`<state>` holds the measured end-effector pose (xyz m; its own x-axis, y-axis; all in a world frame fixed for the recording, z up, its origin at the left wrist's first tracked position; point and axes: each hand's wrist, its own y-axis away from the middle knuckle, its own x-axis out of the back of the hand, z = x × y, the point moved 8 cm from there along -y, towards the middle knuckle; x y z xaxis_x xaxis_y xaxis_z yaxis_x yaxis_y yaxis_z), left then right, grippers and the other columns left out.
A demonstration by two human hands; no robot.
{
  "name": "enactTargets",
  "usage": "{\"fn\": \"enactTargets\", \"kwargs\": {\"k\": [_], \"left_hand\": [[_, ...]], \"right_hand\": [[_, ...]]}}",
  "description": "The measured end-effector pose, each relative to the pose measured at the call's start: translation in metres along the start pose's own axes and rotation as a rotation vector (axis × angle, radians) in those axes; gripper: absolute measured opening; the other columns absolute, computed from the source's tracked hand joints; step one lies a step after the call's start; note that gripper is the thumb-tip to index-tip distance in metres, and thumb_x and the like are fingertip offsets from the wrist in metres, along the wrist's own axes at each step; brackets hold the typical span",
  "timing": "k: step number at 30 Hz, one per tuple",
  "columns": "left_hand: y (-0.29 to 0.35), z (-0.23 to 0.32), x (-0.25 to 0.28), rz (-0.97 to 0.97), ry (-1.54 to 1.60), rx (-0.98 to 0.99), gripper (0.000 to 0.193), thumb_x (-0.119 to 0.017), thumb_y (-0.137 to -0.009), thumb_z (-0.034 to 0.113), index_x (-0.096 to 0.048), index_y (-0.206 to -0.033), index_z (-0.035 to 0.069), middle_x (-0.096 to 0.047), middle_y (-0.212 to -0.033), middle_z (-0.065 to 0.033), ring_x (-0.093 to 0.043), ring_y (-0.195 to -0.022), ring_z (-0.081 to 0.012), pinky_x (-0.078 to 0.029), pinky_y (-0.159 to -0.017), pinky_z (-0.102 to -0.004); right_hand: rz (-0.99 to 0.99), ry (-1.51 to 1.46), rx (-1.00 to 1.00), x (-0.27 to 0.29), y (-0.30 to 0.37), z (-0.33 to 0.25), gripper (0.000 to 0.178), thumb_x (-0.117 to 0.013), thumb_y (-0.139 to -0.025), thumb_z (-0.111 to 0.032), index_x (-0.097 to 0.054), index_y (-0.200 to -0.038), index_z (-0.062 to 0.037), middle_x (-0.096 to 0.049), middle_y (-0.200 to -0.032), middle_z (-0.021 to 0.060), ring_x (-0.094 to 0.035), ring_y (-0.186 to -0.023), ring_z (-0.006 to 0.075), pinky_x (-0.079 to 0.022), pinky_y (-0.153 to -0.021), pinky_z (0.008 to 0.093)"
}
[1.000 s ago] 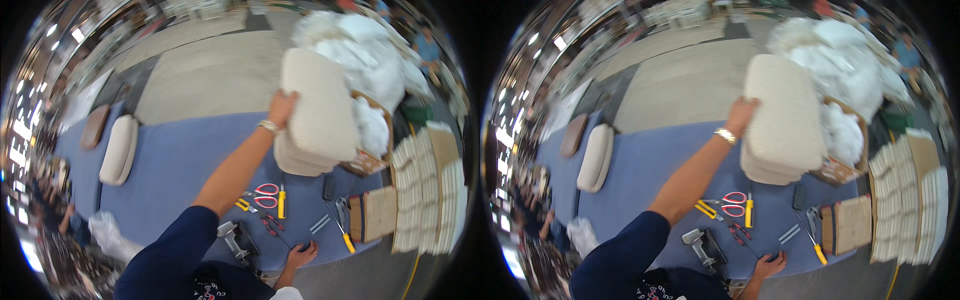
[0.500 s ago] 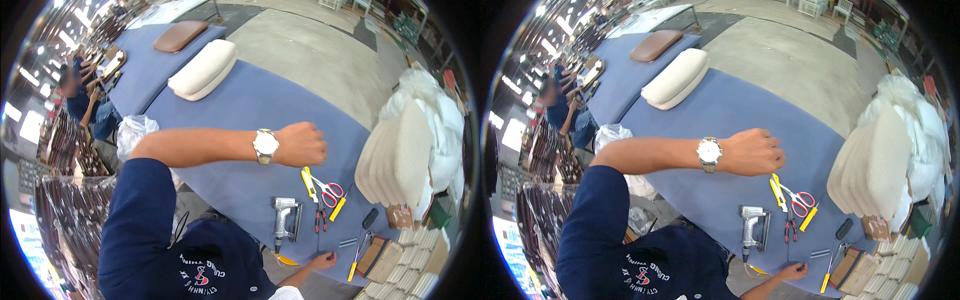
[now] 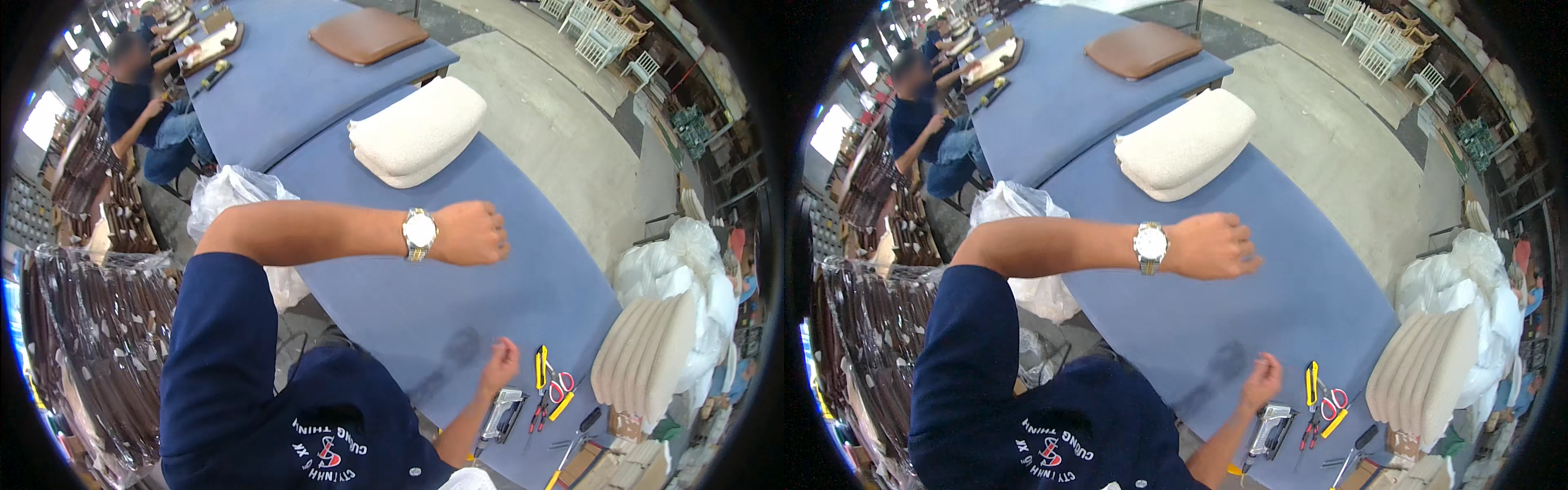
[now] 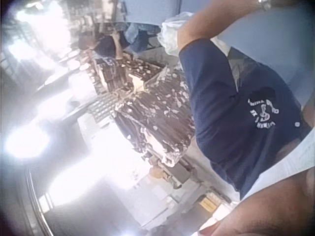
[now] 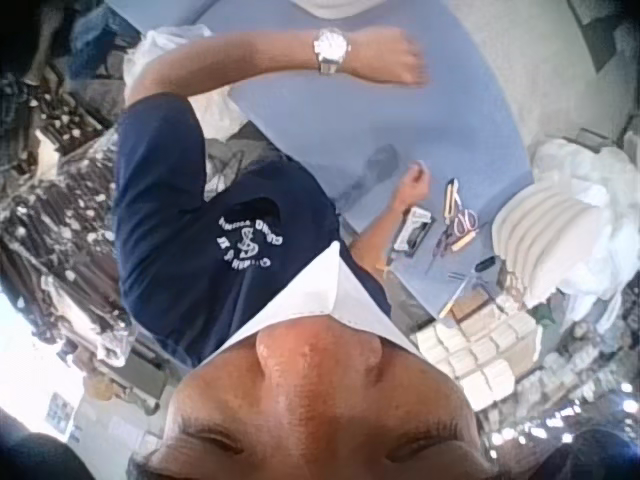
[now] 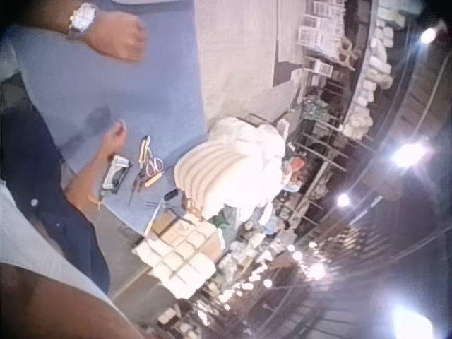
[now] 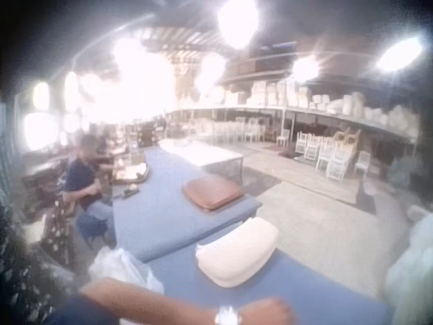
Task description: The person assembles a cushion by folding fabric over foam, using a staple gun to secure the edges, and trimming excess fabric with a utility knife. The finished cushion is placed on the table.
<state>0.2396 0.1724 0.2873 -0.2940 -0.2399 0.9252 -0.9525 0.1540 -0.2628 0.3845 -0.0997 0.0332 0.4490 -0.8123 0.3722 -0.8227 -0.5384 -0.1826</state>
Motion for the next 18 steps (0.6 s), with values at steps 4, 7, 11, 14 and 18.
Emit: {"fn": "enactTargets", "kwargs": {"k": [4,7,11,14,18], "left_hand": [[0.085,-0.079,-0.058,0.001,0.100,0.061,0.039,-0.063,-0.089,0.015,-0.067,-0.127,0.015,-0.066,-0.106,-0.0069,-0.065,-0.097,-0.0216,-0.053,-0.083,-0.0348],[0.171,-0.156,-0.149,-0.198,0.035,0.295,0.061,-0.062,-0.090,0.014,-0.053,-0.149,0.026,-0.052,-0.148,-0.0123,-0.054,-0.133,-0.0298,-0.045,-0.110,-0.0466],[0.239,-0.208,-0.226,-0.412,-0.011,0.471,0.094,-0.074,-0.085,0.012,-0.028,-0.162,0.040,-0.027,-0.170,-0.0080,-0.029,-0.156,-0.0297,-0.030,-0.125,-0.0552],[0.241,-0.228,-0.237,-0.495,0.116,0.576,0.115,-0.085,-0.076,0.007,-0.020,-0.164,0.044,-0.019,-0.173,-0.0028,-0.022,-0.159,-0.0252,-0.026,-0.129,-0.0535],[0.228,-0.238,-0.233,-0.428,0.168,0.488,0.113,-0.083,-0.076,0.003,-0.024,-0.162,0.045,-0.030,-0.170,-0.0027,-0.032,-0.155,-0.0241,-0.032,-0.127,-0.0506]], "right_hand": [[-0.179,-0.320,-0.127,-0.087,0.006,-0.116,0.017,-0.060,-0.100,-0.007,-0.068,-0.113,0.0010,-0.070,-0.092,0.0101,-0.064,-0.074,0.0164,-0.056,-0.068,0.0325],[-0.114,-0.522,0.197,-0.057,-0.023,-0.265,0.018,-0.055,-0.095,-0.007,-0.064,-0.108,0.0016,-0.062,-0.076,0.0081,-0.054,-0.060,0.0157,-0.048,-0.055,0.0311],[-0.311,-0.884,0.890,-0.051,-0.023,-0.472,0.012,-0.060,-0.098,-0.015,-0.059,-0.094,-0.0036,-0.057,-0.056,0.0047,-0.053,-0.046,0.0161,-0.046,-0.049,0.0300],[-0.364,-0.974,0.835,-0.076,-0.026,-0.513,0.018,-0.067,-0.099,-0.034,-0.065,-0.113,-0.0229,-0.066,-0.066,0.0012,-0.056,-0.048,0.0155,-0.043,-0.050,0.0311],[-0.466,-1.056,0.742,-0.074,-0.016,-0.500,0.006,-0.065,-0.100,-0.022,-0.066,-0.101,-0.0164,-0.071,-0.072,0.0017,-0.063,-0.053,0.0122,-0.049,-0.051,0.0282]]}}
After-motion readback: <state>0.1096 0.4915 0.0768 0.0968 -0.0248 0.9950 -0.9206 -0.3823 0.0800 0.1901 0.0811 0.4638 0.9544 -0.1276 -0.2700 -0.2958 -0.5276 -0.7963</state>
